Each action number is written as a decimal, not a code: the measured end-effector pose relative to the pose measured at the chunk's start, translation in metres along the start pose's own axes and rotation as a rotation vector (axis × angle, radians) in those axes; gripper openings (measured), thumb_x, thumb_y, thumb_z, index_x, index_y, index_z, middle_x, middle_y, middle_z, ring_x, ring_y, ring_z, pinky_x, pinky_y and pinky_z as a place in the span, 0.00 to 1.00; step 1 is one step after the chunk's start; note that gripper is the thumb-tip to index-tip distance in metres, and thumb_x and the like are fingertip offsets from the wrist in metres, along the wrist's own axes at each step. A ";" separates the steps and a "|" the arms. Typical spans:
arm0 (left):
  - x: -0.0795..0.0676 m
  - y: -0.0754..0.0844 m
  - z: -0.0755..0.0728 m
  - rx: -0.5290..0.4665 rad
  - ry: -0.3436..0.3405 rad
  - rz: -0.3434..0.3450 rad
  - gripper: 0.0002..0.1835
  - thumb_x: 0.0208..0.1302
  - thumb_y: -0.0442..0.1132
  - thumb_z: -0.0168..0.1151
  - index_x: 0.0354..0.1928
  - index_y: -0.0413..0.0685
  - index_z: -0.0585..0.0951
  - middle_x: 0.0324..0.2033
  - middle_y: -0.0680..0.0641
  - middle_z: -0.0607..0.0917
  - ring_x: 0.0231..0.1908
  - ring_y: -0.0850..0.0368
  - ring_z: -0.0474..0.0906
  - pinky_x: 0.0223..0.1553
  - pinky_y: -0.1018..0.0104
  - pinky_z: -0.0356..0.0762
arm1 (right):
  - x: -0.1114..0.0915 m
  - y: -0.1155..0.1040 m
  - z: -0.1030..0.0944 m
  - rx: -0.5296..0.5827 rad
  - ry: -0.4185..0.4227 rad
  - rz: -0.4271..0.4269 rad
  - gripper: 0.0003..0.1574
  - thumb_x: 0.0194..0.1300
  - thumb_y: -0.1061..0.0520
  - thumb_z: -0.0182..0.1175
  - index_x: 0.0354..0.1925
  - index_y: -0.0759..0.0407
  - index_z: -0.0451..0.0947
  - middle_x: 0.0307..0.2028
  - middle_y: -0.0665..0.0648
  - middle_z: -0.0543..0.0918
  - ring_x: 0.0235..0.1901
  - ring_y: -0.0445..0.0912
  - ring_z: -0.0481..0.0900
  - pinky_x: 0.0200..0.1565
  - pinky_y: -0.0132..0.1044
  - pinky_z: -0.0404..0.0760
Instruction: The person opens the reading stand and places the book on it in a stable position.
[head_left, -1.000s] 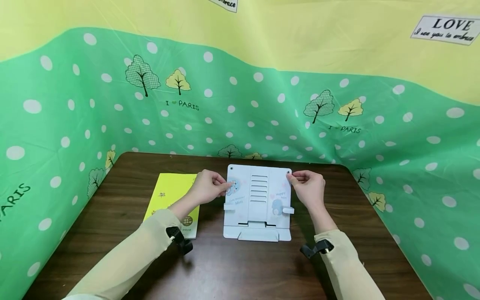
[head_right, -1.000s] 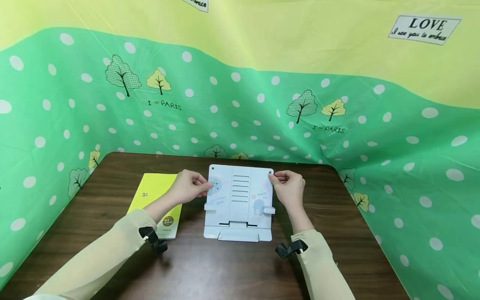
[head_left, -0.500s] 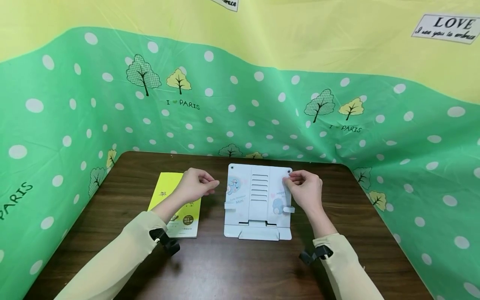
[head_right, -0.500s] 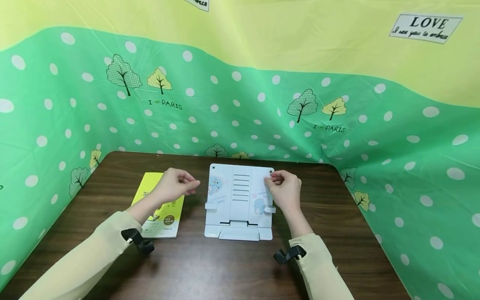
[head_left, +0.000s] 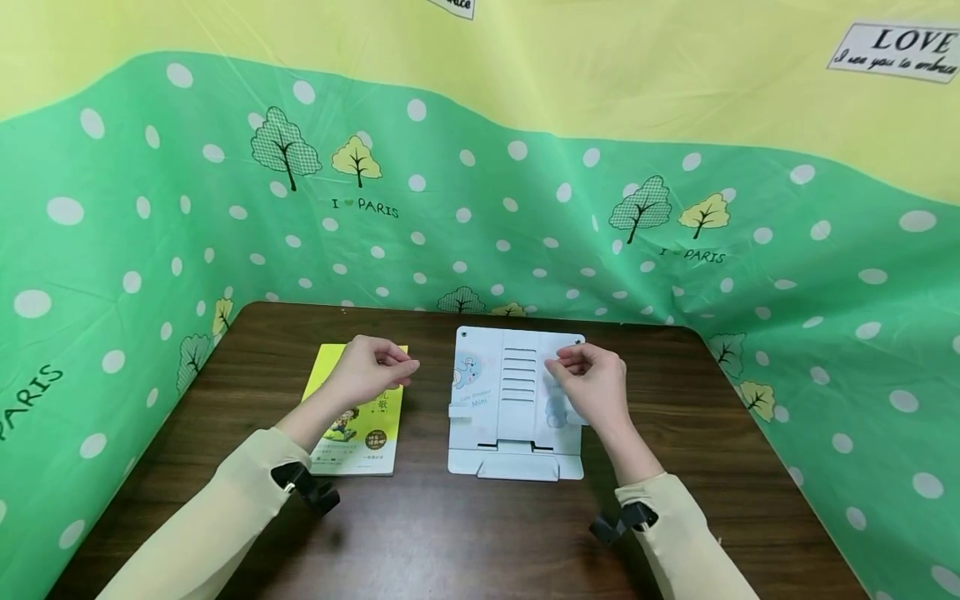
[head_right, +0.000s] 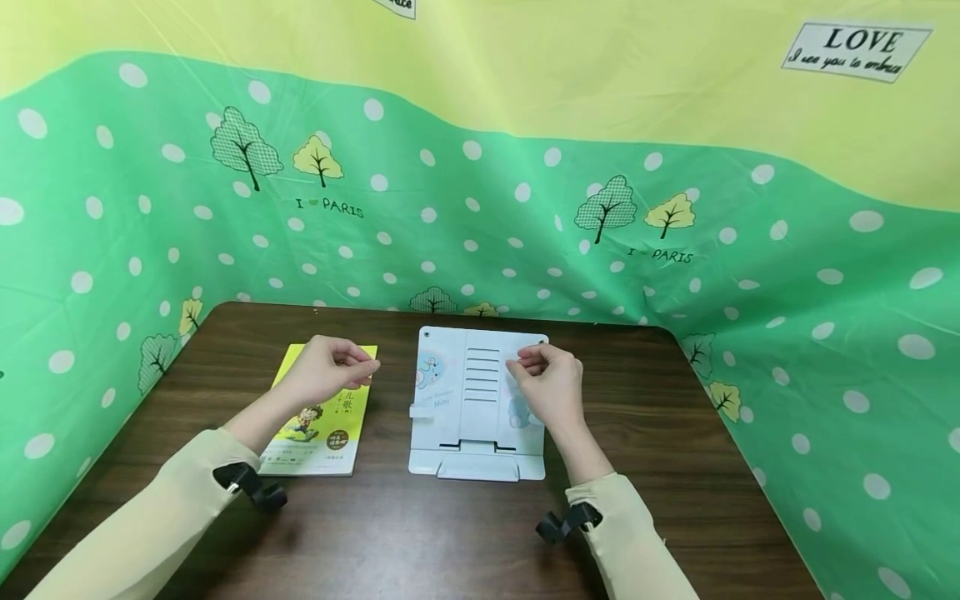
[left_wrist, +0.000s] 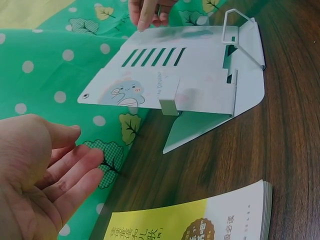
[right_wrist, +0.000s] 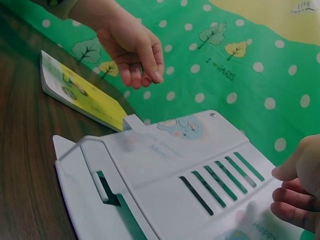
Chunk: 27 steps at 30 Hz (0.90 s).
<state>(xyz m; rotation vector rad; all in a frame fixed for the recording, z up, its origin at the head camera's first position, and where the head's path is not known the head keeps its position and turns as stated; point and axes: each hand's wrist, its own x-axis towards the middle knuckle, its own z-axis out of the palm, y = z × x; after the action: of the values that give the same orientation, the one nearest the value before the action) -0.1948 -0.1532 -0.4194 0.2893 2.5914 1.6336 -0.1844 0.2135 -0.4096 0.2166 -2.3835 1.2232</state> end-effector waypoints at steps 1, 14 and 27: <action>-0.001 0.000 -0.001 -0.002 -0.002 0.000 0.11 0.69 0.41 0.75 0.40 0.39 0.89 0.30 0.46 0.90 0.39 0.38 0.90 0.38 0.59 0.89 | -0.001 -0.001 0.001 0.002 -0.007 -0.002 0.08 0.60 0.64 0.78 0.37 0.66 0.90 0.29 0.57 0.88 0.28 0.48 0.84 0.31 0.25 0.80; -0.008 -0.009 -0.018 0.008 0.007 -0.014 0.10 0.69 0.39 0.74 0.40 0.38 0.89 0.30 0.44 0.89 0.40 0.36 0.89 0.38 0.58 0.89 | -0.008 -0.016 0.015 0.048 -0.087 -0.025 0.09 0.61 0.62 0.79 0.38 0.65 0.90 0.30 0.55 0.88 0.29 0.47 0.84 0.32 0.30 0.82; -0.013 -0.012 -0.037 0.000 0.019 -0.031 0.13 0.71 0.42 0.72 0.45 0.35 0.88 0.35 0.42 0.91 0.41 0.36 0.89 0.42 0.57 0.89 | -0.015 -0.030 0.033 0.097 -0.149 -0.035 0.10 0.62 0.63 0.78 0.40 0.66 0.89 0.31 0.54 0.88 0.30 0.45 0.85 0.34 0.33 0.85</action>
<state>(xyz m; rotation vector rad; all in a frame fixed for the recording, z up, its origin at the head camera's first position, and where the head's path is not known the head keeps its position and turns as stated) -0.1897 -0.1937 -0.4145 0.2330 2.5957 1.6342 -0.1714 0.1687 -0.4113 0.3912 -2.4366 1.3505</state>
